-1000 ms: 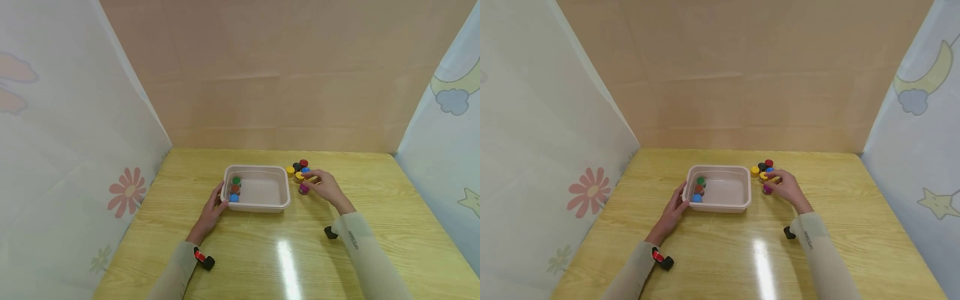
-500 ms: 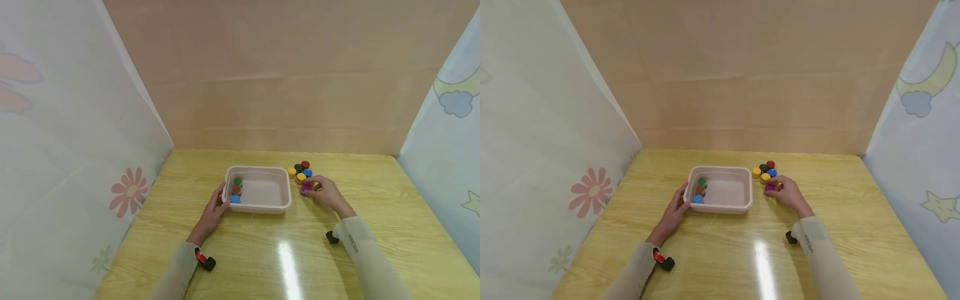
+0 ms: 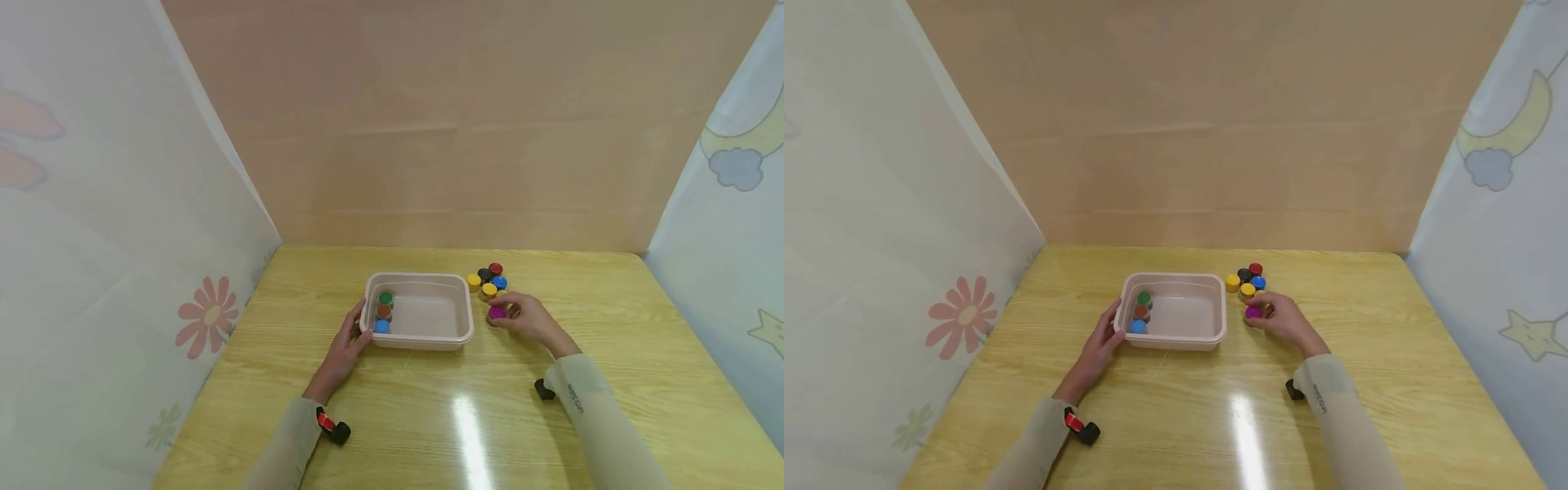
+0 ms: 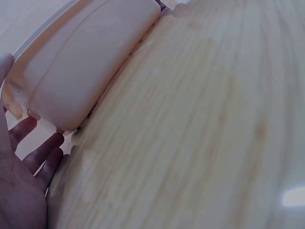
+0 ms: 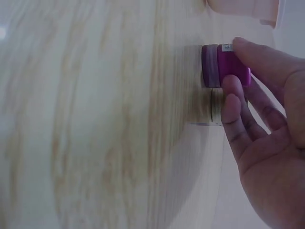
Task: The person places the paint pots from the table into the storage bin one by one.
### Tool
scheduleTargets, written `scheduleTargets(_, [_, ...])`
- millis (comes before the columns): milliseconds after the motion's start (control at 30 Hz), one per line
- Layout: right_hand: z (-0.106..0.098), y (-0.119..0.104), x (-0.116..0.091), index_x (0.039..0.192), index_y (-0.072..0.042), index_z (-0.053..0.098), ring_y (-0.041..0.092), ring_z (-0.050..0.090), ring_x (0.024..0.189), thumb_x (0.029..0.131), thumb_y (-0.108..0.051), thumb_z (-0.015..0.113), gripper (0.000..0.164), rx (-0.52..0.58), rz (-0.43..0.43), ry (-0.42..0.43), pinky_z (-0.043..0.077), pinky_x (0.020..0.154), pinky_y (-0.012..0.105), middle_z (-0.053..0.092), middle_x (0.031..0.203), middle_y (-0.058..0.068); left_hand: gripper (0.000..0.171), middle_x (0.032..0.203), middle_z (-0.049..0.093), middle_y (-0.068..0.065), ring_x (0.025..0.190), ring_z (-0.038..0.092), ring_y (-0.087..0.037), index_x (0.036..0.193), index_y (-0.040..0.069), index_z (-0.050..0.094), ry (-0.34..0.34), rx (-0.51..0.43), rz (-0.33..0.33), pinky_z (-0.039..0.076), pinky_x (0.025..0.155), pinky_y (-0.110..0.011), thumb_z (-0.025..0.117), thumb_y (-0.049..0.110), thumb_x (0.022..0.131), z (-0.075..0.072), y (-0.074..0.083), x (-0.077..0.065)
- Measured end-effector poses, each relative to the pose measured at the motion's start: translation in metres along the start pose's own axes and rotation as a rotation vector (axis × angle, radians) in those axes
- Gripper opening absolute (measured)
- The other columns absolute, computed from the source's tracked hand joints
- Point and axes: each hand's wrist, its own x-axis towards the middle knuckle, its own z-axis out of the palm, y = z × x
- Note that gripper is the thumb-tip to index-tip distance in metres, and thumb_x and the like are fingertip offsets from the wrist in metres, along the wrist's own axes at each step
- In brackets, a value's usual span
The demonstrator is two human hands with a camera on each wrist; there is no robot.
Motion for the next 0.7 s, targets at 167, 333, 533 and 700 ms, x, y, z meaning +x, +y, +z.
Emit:
scheduleTargets(167, [0.0,0.0,0.0,0.127,-0.003,0.071,0.022,0.062,0.087,0.089,-0.013,0.082,0.041,-0.011,-0.008,-0.02,0.053,0.071,0.028,0.069,0.113,0.015,0.066,0.17,0.026,-0.013,0.15,0.039,-0.038,0.167,0.021,0.02,-0.017,0.014,0.0,0.03,0.121,-0.058,0.052,0.017,0.109,-0.001,0.002,0.0])
scheduleTargets(333, [-0.002,-0.004,-0.002,0.133,-0.008,0.07,0.023,0.06,0.09,0.096,-0.028,0.076,0.043,-0.002,0.022,-0.014,0.052,0.072,0.029,0.068,0.117,0.013,0.067,0.17,0.027,-0.013,0.149,0.04,-0.038,0.167,0.02,0.02,-0.014,0.015,-0.005,0.03,0.12,-0.058,0.053,0.017,0.109,-0.001,0.004,-0.001])
scheduleTargets(533, [-0.007,-0.01,-0.006,0.135,-0.007,0.067,0.026,0.062,0.098,0.098,-0.034,0.072,0.046,0.038,0.019,0.024,0.052,0.078,0.032,0.065,0.126,0.016,0.067,0.17,0.026,-0.013,0.149,0.04,-0.037,0.167,0.021,0.02,-0.023,0.015,-0.01,0.03,0.121,-0.057,0.054,0.019,0.109,-0.002,0.005,-0.001])
scheduleTargets(700, [-0.01,-0.013,-0.009,0.138,-0.003,0.064,0.029,0.063,0.099,0.102,-0.019,0.068,0.04,0.115,-0.032,0.061,0.055,0.08,0.027,0.06,0.127,0.021,0.067,0.169,0.029,-0.014,0.148,0.042,-0.037,0.167,0.02,0.021,-0.028,0.03,0.007,0.031,0.12,-0.057,0.055,0.019,0.108,-0.003,0.005,-0.001])
